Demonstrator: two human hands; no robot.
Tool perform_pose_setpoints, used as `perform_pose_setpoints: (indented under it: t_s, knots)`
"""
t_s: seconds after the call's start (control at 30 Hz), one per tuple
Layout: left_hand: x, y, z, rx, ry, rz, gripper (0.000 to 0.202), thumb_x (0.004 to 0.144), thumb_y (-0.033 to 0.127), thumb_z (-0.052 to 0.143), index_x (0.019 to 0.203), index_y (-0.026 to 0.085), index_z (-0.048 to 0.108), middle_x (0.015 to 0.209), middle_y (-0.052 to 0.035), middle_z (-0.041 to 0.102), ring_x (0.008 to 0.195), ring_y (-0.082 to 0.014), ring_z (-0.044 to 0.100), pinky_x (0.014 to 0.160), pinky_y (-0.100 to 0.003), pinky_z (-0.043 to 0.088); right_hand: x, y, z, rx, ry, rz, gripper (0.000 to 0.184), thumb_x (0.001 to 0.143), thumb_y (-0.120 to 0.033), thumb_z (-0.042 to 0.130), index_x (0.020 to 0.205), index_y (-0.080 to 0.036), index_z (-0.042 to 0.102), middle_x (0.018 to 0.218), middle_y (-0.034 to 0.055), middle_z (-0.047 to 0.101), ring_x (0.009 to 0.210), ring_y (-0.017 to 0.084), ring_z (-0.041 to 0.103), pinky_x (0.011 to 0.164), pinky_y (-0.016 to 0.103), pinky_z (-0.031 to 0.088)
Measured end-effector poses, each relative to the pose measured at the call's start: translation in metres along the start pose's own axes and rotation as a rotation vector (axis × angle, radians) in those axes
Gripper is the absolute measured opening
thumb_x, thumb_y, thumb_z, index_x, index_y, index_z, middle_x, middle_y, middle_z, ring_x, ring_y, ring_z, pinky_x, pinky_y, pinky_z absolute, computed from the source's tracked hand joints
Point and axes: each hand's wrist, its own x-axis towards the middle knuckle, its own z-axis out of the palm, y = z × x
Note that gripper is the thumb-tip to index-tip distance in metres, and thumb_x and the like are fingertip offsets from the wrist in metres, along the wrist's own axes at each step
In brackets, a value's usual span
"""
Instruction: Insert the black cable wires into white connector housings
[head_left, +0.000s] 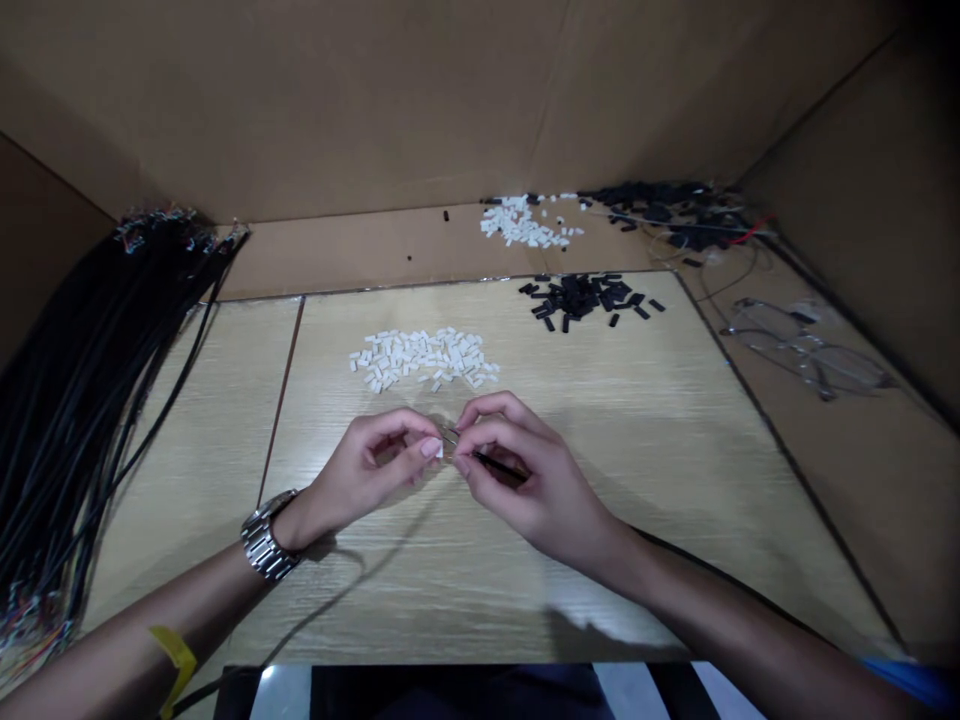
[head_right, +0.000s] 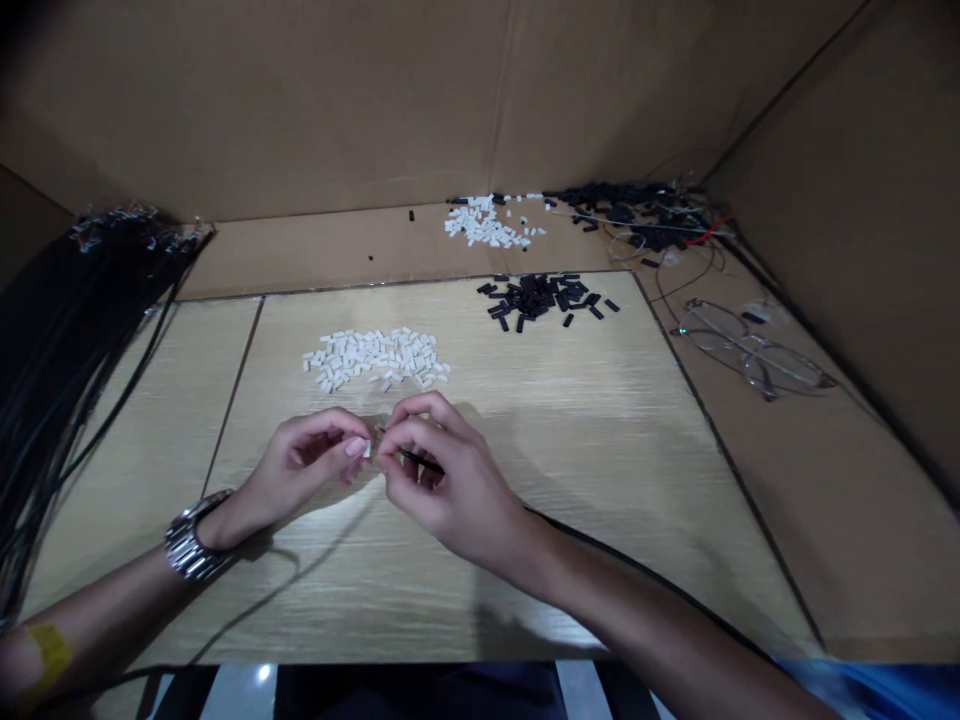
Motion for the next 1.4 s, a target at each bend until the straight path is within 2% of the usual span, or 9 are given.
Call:
perform_pose_setpoints:
  t_s: [0.3,0.73,1.13,1.4]
  knots:
    - [-0.0013,-0.0003,-0.0019,-0.120,-0.084,-0.078,0.012,0.090,0.026,0.071,0.095,0.015,0.073,0.075,-0.0042,0.075,0.065,-0.0119,0.069,0.059,-0.019,0.058,0.0033,0.0006,-0.0020,-0.019,0.027,0.002,0.011,0.084,-0.010,0.065,0.084,-0.020,0.067,0.096,0.0041,0.058,0.083,0.014,0.062,0.062,0.023,0.049]
    - [0.0037,-0.0023,-0.0042,-0.233,-0.007,-0.124,0.009,0.088,0.020,0.073,0.095,0.015,0.075,0.081,-0.0052,0.077,0.064,-0.0127,0.072,0.053,-0.018,0.059,0.0054,0.0021,-0.0029,0.022,0.023,0.064,0.009,0.083,-0.011,0.063,0.081,-0.020,0.064,0.094,0.0048,0.061,0.083,0.016,0.064,0.069,0.030,0.053]
    - [0.0054,-0.0022,-0.0044,-0.217,-0.063,-0.139,0.007,0.092,0.017,0.068,0.095,0.015,0.074,0.080,-0.0036,0.077,0.066,-0.0123,0.073,0.055,-0.018,0.059,0.0069,0.0019,-0.0025,0.040,0.022,0.083,0.011,0.081,-0.009,0.062,0.077,-0.019,0.062,0.089,0.0022,0.060,0.073,0.012,0.059,0.057,0.023,0.046]
    - [0.0061,0.0000,-0.0038,-0.204,-0.060,-0.131,0.008,0.092,0.020,0.068,0.094,0.014,0.073,0.080,-0.0038,0.076,0.065,-0.0125,0.072,0.055,-0.019,0.059,0.0052,0.0015,-0.0020,-0.020,0.063,0.033,0.013,0.083,-0.008,0.063,0.080,-0.021,0.062,0.090,0.0019,0.062,0.080,0.015,0.062,0.064,0.026,0.049]
